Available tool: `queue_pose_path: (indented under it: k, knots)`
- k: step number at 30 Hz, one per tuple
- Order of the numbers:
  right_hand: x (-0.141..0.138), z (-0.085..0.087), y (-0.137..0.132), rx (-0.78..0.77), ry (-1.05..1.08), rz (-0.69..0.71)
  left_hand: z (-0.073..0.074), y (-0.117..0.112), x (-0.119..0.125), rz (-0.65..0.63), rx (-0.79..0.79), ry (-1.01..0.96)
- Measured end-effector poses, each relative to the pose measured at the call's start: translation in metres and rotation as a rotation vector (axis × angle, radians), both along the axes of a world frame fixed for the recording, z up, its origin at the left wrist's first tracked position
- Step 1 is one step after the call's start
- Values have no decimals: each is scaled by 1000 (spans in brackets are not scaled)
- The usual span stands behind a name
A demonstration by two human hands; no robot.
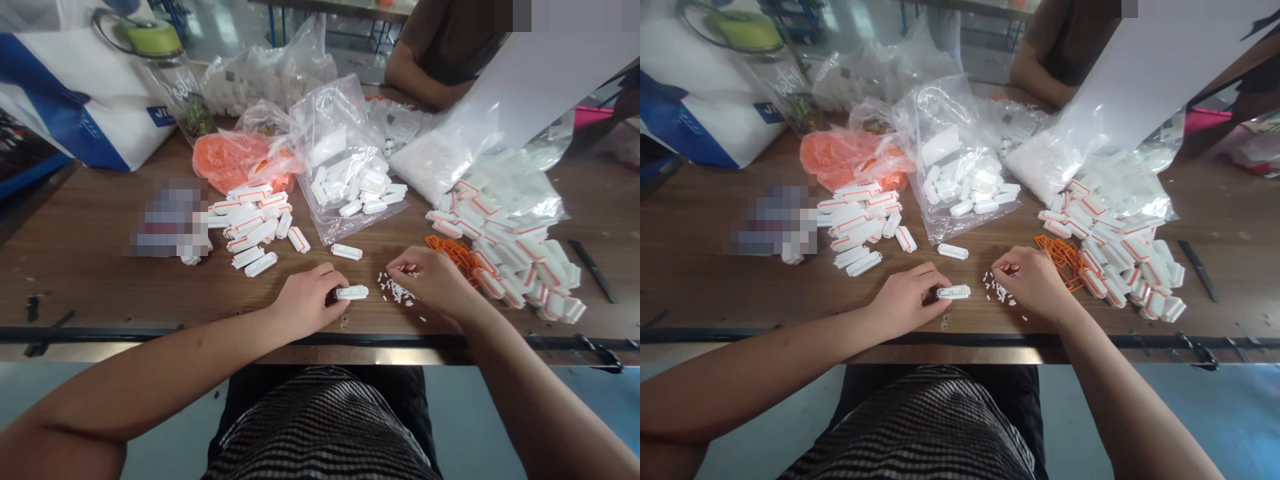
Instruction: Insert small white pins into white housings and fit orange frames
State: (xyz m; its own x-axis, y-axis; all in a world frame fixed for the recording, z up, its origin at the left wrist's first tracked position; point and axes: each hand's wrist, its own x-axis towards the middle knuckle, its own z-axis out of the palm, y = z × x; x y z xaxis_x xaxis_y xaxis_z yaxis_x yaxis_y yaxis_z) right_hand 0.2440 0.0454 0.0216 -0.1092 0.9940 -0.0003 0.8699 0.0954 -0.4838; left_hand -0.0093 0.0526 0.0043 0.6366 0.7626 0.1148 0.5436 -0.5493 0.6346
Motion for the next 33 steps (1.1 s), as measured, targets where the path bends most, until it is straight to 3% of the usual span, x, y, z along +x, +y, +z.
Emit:
queue_pose_path:
  k: [4, 10, 15, 24, 33]
  knots:
    - [0, -3, 0, 13, 3, 107, -1, 0, 0, 2, -5, 14]
    - [2, -3, 2, 12, -51, 103, -2, 0, 0, 4, -4, 10]
    - [6, -3, 3, 9, -117, 178, 0, 0, 1, 3, -3, 12]
    - [2, 3, 3, 127, -334, 206, -2, 0, 0, 8, 2, 6]
    - [7, 1, 6, 88, -263, 256, -3, 0, 1, 8, -3, 13]
